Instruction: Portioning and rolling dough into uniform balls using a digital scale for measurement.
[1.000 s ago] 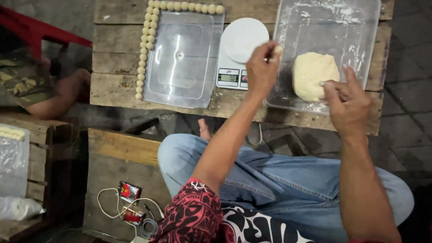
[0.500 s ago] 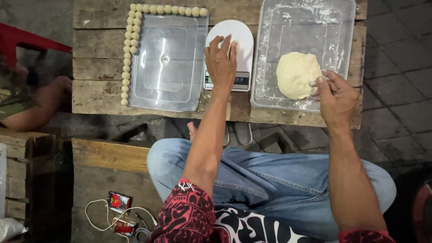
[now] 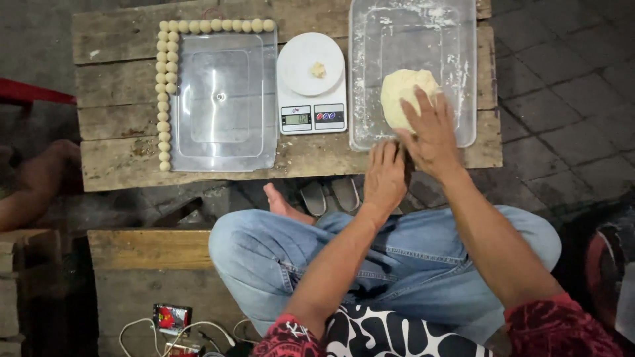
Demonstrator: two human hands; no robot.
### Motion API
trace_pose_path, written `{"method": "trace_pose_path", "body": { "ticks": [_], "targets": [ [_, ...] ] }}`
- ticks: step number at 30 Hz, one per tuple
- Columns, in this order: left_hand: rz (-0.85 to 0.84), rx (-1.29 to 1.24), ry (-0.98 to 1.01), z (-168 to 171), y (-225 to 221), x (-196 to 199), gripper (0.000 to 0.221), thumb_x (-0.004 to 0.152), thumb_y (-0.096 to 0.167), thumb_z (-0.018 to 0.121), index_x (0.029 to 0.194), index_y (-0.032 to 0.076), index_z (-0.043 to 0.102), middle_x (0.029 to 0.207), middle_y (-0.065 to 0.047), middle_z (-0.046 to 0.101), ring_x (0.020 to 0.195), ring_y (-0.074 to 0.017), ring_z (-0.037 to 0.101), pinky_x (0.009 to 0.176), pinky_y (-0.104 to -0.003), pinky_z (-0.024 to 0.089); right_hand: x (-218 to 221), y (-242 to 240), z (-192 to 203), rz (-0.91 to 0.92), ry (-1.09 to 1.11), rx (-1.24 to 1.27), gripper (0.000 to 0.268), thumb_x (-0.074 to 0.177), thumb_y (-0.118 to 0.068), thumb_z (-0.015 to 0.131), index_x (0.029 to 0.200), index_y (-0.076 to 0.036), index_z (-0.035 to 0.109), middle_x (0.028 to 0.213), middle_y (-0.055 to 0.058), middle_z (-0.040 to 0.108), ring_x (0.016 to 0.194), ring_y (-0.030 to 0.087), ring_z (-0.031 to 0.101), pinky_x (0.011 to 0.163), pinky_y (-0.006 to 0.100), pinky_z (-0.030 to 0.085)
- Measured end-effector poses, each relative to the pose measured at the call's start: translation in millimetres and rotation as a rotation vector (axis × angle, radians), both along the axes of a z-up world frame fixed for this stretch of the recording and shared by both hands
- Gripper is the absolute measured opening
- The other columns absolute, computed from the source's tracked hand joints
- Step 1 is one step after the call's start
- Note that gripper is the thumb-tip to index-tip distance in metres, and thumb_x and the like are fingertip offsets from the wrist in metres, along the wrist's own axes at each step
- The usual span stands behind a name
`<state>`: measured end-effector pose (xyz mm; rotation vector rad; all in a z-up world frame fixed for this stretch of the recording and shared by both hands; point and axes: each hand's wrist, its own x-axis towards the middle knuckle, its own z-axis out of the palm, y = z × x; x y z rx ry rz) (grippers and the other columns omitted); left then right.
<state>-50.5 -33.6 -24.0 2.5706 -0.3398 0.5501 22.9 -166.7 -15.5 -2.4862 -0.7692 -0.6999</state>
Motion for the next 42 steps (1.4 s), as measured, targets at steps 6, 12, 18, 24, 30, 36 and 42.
{"method": "trace_pose_path", "body": {
  "ticks": [6, 12, 18, 24, 30, 36, 42],
  "targets": [
    [-0.008, -0.125, 0.010, -45.3, -10.7, 3.2, 0.043, 0.084, 0.026, 0.074, 0.119, 0.004, 0.060, 0.122, -0.015, 0.053, 0.124, -0.0371, 0.053, 0.118, -0.052, 0.041, 22.6, 17.5, -10.8, -0.218, 0.014, -0.174, 0.070, 0.102, -0.068, 0.056, 0.151, -0.018, 0.062, 0.156, 0.014, 0.050, 0.136, 0.051, 0.043, 0.101, 0.065, 0.040],
    [-0.064, -0.303, 0.114, -0.3, -0.4, 3.5, 0.039, 0.079, 0.012, 0.071, 0.112, -0.001, 0.055, 0.125, -0.020, 0.051, 0.121, -0.0443, 0.047, 0.115, -0.054, 0.038, 90.3, 17.3, -7.0, -0.391, -0.115, -0.339, 0.063, 0.084, -0.074, 0.075, 0.128, -0.029, 0.076, 0.125, -0.008, 0.062, 0.087, 0.020, 0.055, 0.067, 0.035, 0.053],
    [-0.060, -0.341, 0.136, 3.1, -1.0, 5.0, 0.036, 0.084, 0.016, 0.065, 0.115, -0.001, 0.057, 0.125, -0.019, 0.053, 0.122, -0.0422, 0.046, 0.116, -0.052, 0.038, 178.1, 10.2, -9.8, -0.486, 0.267, -0.381, 0.087, 0.109, -0.071, 0.064, 0.160, -0.007, 0.034, 0.119, 0.021, 0.059, 0.082, 0.039, 0.068, 0.064, 0.051, 0.053],
    [-0.070, -0.388, 0.050, 10.6, 0.8, 9.8, 0.028, 0.084, 0.007, 0.064, 0.108, -0.006, 0.057, 0.117, -0.023, 0.053, 0.113, -0.0420, 0.048, 0.107, -0.053, 0.042, 240.3, 11.4, -28.9, -0.551, 0.198, -0.033, 0.061, 0.091, -0.043, 0.094, 0.118, 0.005, 0.068, 0.106, 0.025, 0.071, 0.089, 0.044, 0.067, 0.081, 0.054, 0.050],
    [-0.081, -0.244, -0.017, 1.9, 0.0, 11.2, 0.018, 0.090, 0.002, 0.070, 0.108, -0.002, 0.066, 0.115, -0.013, 0.060, 0.113, -0.0359, 0.053, 0.110, -0.053, 0.043, 262.1, 14.4, -68.2, -0.819, 0.021, -0.354, 0.046, 0.096, -0.054, 0.074, 0.072, -0.015, 0.076, 0.066, 0.004, 0.070, 0.051, 0.024, 0.063, 0.044, 0.040, 0.045],
    [-0.040, -0.398, 0.042, 0.0, -0.7, 11.0, 0.016, 0.089, 0.002, 0.067, 0.105, 0.002, 0.063, 0.115, -0.012, 0.059, 0.111, -0.0356, 0.056, 0.115, -0.052, 0.041, 172.2, 36.6, -27.1, -0.535, 0.034, -0.170, 0.050, 0.110, -0.051, 0.060, 0.125, -0.004, 0.071, 0.119, 0.013, 0.068, 0.099, 0.035, 0.058, 0.086, 0.050, 0.037],
    [-0.044, -0.345, 0.040, -18.4, -2.8, 11.4, 0.024, 0.082, 0.001, 0.064, 0.106, 0.002, 0.065, 0.117, -0.011, 0.059, 0.112, -0.0353, 0.054, 0.112, -0.047, 0.041, 89.9, 35.7, -2.2, -0.469, 0.172, -0.258, 0.088, 0.083, -0.050, 0.085, 0.156, -0.018, 0.047, 0.147, 0.016, 0.047, 0.115, 0.042, 0.050, 0.090, 0.059, 0.045]
  ]
}}
